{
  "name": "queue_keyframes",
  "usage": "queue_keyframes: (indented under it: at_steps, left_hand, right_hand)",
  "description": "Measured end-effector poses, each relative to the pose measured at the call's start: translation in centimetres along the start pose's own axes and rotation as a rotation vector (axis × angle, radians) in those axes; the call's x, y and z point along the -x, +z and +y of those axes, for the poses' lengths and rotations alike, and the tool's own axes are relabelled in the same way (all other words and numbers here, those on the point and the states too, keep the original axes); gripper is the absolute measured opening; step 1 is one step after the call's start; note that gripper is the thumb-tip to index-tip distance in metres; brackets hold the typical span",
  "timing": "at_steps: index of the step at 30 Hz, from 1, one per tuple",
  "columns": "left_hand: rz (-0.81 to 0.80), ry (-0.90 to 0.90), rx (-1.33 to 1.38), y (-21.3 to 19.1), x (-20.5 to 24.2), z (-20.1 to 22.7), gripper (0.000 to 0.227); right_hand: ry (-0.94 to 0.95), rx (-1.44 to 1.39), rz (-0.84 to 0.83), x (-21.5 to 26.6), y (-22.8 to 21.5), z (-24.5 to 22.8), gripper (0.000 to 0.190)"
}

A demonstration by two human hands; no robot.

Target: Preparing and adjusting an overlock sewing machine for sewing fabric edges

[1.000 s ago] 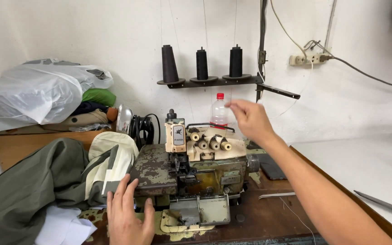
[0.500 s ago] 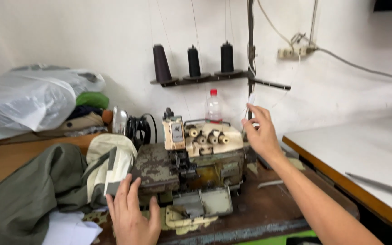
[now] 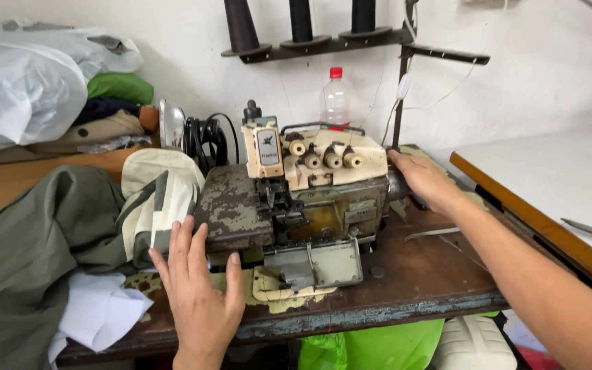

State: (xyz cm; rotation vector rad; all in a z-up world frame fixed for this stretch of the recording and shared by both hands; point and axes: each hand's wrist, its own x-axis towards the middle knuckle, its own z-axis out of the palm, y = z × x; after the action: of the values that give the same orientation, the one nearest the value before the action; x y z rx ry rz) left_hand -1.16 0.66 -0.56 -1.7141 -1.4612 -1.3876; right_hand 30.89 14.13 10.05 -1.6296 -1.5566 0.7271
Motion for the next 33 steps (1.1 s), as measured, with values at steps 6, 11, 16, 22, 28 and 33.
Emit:
queue_keyframes:
  at_steps: [6, 11, 16, 22, 28, 33]
  left_hand:
    - [0.011, 0.023, 0.021, 0.2, -0.3, 0.2, 0.049]
    - [-0.002, 0.011, -0.008, 1.0, -1.4, -0.6, 0.043]
    - [-0.013, -0.019, -0.002, 1.0, -1.7, -0.3, 0.046]
    - [0.009, -0.007, -0.009, 1.0, -1.8, 0.3, 0.046]
    - [0.017, -0.003, 0.007, 0.9, -1.5, 0.1, 0.042]
    - [0.032, 0.008, 0.013, 0.6, -1.5, -0.2, 0.04]
  right_hand:
    - [0.073, -0.168, -0.253, -1.8, -0.9, 3.5, 0.046]
    - [0.027, -0.24, -0.295, -2.3, -1.5, 5.0, 0.045]
    - [-0.052, -0.298, -0.344, -3.5, -1.6, 6.5, 0.043]
    - [-0.098, -0.309, -0.349, -5.1, -1.2, 8.0, 0.041]
    - [-0.074, -0.197, -0.315, -3.8, -1.3, 6.7, 0.046]
    - [-0.074, -0.174, -0.307, -4.7, -0.9, 7.6, 0.048]
